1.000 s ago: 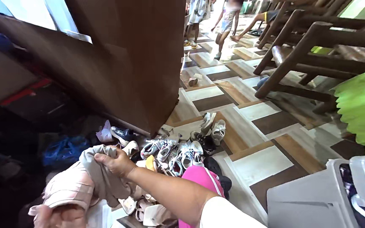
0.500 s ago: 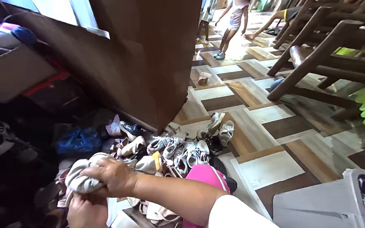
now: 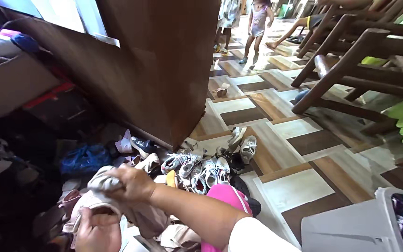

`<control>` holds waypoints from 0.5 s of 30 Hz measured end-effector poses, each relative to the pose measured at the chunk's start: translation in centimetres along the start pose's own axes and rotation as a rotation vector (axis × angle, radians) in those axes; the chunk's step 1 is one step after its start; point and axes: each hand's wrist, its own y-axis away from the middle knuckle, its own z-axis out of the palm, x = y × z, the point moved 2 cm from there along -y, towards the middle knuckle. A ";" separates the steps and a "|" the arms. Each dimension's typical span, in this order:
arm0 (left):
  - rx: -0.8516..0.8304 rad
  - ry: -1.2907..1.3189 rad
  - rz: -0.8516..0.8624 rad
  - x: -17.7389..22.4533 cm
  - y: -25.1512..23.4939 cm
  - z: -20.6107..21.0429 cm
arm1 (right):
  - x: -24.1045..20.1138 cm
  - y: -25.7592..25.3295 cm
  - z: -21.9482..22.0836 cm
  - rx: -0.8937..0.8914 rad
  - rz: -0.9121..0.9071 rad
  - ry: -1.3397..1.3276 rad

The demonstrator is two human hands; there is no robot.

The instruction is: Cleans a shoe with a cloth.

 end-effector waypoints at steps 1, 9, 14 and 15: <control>-0.001 -0.001 0.000 0.2 0.1 0.3 | 0.6 -0.6 -0.6 0.000 0.143 -0.021; 0.111 -0.021 0.028 0.4 0.6 0.0 | -2.8 1.6 1.8 -0.004 -0.263 0.021; 0.022 -0.013 0.005 0.6 0.3 0.1 | 0.5 -0.4 -0.4 -0.032 0.164 -0.072; 0.020 -0.014 -0.003 0.8 0.5 0.4 | 1.5 -0.7 -0.7 0.006 0.227 -0.070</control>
